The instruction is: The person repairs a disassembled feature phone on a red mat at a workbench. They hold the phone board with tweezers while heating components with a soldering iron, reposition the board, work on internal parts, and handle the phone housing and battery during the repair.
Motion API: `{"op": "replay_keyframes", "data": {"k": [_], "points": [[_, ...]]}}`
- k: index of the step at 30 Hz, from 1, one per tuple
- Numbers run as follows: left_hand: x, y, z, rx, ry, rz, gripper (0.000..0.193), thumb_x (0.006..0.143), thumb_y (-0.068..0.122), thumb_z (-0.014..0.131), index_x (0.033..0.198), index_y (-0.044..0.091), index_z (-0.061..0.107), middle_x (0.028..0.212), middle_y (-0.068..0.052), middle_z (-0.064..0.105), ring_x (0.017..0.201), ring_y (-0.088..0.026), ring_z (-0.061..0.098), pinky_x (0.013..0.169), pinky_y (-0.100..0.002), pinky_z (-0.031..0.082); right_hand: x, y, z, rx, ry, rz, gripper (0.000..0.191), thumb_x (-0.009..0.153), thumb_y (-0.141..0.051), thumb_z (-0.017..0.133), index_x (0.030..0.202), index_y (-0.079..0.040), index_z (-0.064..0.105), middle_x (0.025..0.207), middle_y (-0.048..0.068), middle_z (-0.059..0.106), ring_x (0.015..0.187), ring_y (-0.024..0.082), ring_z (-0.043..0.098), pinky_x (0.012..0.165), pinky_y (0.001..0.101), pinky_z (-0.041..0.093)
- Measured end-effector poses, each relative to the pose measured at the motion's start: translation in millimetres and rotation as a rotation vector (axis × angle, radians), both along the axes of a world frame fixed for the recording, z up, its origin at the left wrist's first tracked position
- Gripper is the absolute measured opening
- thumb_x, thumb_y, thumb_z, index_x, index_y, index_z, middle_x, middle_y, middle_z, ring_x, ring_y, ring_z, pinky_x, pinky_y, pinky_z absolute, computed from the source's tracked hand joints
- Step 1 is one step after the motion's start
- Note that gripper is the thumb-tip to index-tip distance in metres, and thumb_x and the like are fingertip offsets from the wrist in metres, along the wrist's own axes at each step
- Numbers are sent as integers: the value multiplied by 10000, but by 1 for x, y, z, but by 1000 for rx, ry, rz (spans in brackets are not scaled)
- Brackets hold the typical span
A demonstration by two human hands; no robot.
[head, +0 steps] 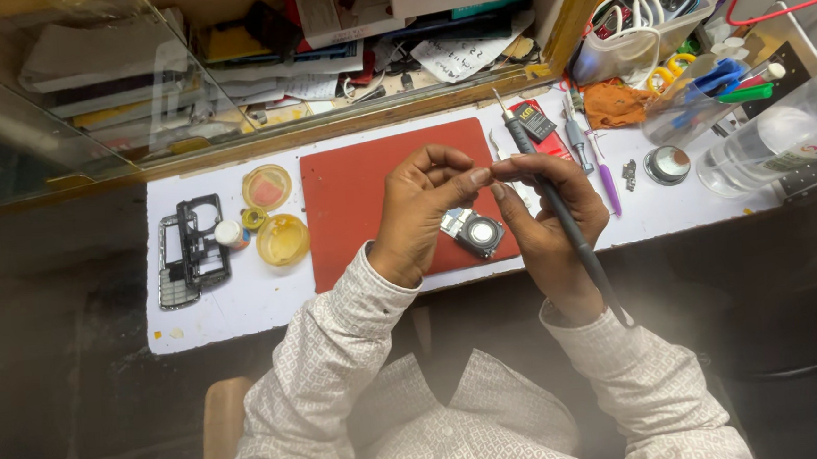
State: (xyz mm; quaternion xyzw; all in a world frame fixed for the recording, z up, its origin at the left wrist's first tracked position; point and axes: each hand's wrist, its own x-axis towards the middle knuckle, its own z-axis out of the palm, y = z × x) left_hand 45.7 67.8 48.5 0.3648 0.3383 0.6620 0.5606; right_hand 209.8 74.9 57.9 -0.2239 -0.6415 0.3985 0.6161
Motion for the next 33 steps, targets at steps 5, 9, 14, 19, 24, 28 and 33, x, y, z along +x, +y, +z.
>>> {"op": "replay_keyframes", "data": {"k": [5,9,14,19,24,28,33], "points": [[5,0,0,-39,9,-36,201,898,56,772,1049,28,643,916,-82,749,861,-130,720,779,-259,580,5,4,-4,-21,-66,-82,301,973,112,734,1234,13,621,1087,99,718,1019,124,671,900,243,551],[9,5,0,-10,-21,-64,214,910,60,776,1067,39,633,931,-74,732,870,-127,702,762,-257,552,4,7,0,-48,57,-31,268,983,86,723,1212,21,602,1090,101,704,1031,135,701,919,261,597],[9,6,2,23,4,-87,201,928,84,759,1084,29,646,958,-94,749,886,-134,702,790,-271,558,8,8,4,-124,174,-6,273,990,89,710,1220,19,582,1067,125,712,983,157,722,921,282,614],[11,1,6,22,119,-130,204,944,113,734,1104,-11,717,997,-86,760,920,-112,707,844,-261,582,10,8,2,-146,218,1,285,984,108,714,1223,23,585,1065,140,717,989,167,726,924,283,608],[15,0,9,58,232,-88,200,953,123,732,1086,-26,745,963,-73,766,881,-91,702,808,-236,583,10,7,2,-115,206,-18,293,976,109,722,1220,17,587,1075,134,715,1006,162,725,919,270,604],[17,1,8,56,297,-40,170,952,114,745,1034,-35,755,900,-66,761,798,-75,672,720,-219,553,8,4,3,-78,134,-79,297,969,107,732,1215,18,593,1077,129,714,982,148,715,890,252,594],[14,11,15,146,347,-20,144,943,108,738,999,-25,740,898,-33,755,803,-48,684,724,-202,561,14,0,11,-83,108,-118,261,985,107,714,1200,12,600,1099,122,717,1010,143,717,885,242,590]]}}
